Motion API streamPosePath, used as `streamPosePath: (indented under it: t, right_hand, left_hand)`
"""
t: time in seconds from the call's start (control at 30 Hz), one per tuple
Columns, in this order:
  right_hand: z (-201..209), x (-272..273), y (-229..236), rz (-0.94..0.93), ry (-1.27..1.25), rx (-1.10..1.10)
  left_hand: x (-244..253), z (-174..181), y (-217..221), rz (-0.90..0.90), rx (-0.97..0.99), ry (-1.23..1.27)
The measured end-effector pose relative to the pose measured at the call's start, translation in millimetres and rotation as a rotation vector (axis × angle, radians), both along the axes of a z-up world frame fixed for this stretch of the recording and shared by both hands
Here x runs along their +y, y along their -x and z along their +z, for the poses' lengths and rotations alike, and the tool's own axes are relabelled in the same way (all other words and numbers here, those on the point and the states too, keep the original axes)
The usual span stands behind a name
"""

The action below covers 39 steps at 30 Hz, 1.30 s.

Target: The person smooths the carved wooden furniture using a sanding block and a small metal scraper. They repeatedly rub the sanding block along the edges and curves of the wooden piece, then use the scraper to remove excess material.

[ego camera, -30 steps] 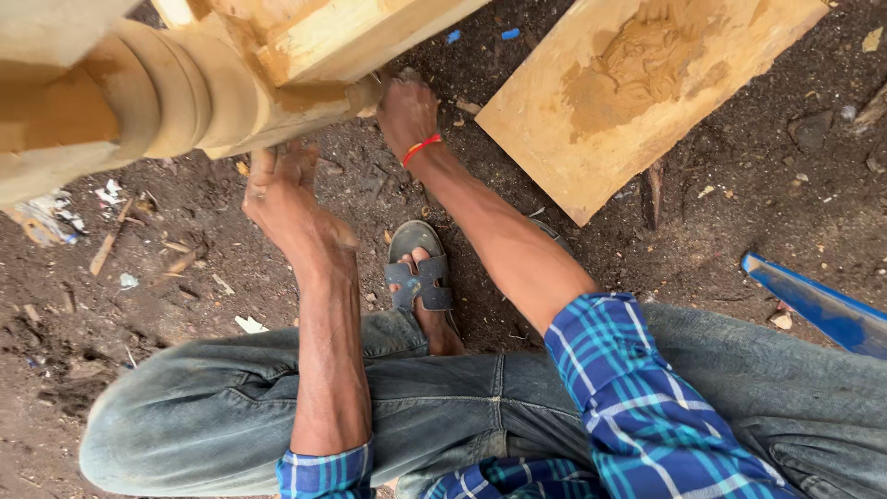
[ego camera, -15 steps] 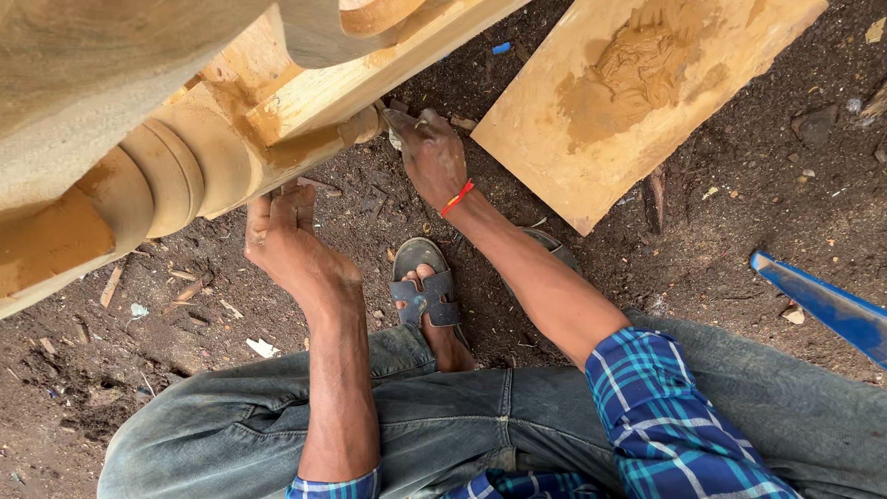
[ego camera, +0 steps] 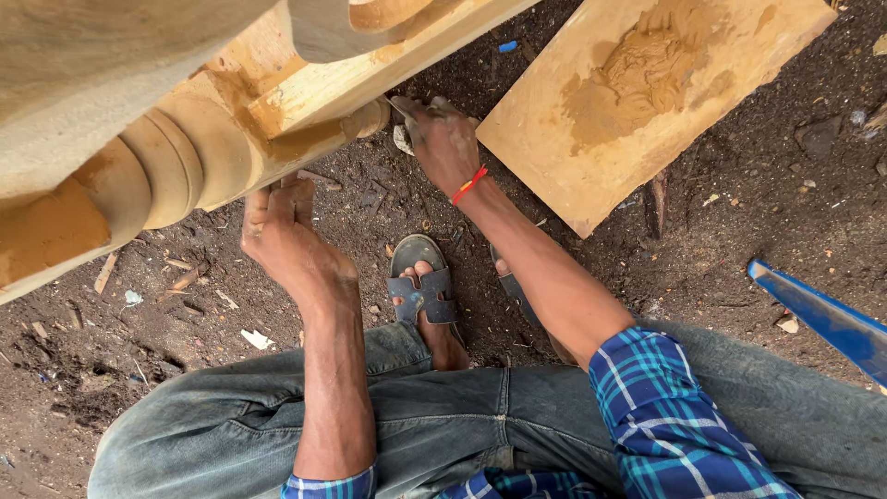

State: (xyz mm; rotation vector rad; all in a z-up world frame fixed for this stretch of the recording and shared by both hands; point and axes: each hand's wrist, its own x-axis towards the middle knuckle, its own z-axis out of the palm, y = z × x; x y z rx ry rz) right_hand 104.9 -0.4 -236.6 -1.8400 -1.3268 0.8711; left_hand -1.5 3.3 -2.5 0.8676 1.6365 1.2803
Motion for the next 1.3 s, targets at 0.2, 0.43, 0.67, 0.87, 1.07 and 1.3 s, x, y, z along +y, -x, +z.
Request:
streamPosePath:
  t: [0.2, 0.43, 0.67, 0.87, 1.07, 1.3]
  right_hand:
    - [13.8, -12.2, 20.1, -0.049, -0.424, -0.33]
    - [2.1, 28.5, 18.5, 0.045, -0.241, -0.185]
    - [8.3, 30.8, -19.4, 0.043, 0.101, 0.16]
    - [19.5, 3.1, -2.7, -0.024, -0.284, -0.021]
    - [8.8, 24.8, 14.7, 0.047, -0.111, -0.084]
    - [3.5, 27.2, -3.2, -0.051, -0.137, 0.003]
  left_hand:
    - [-1.3, 6.0, -7.9, -0.008, 0.041, 0.001]
    - [-3.1, 4.1, -4.8, -0.034, 0.084, -0.005]
    - [-0.3, 5.0, -1.7, -0.018, 0.057, 0.0]
    - [-0.8, 1.7, -4.9, -0.004, 0.083, -0.013]
    - [-3.9, 1.1, -5.2, -0.025, 0.078, -0.014]
    - [0.5, 1.2, -1.3, -0.047, 0.087, -0.012]
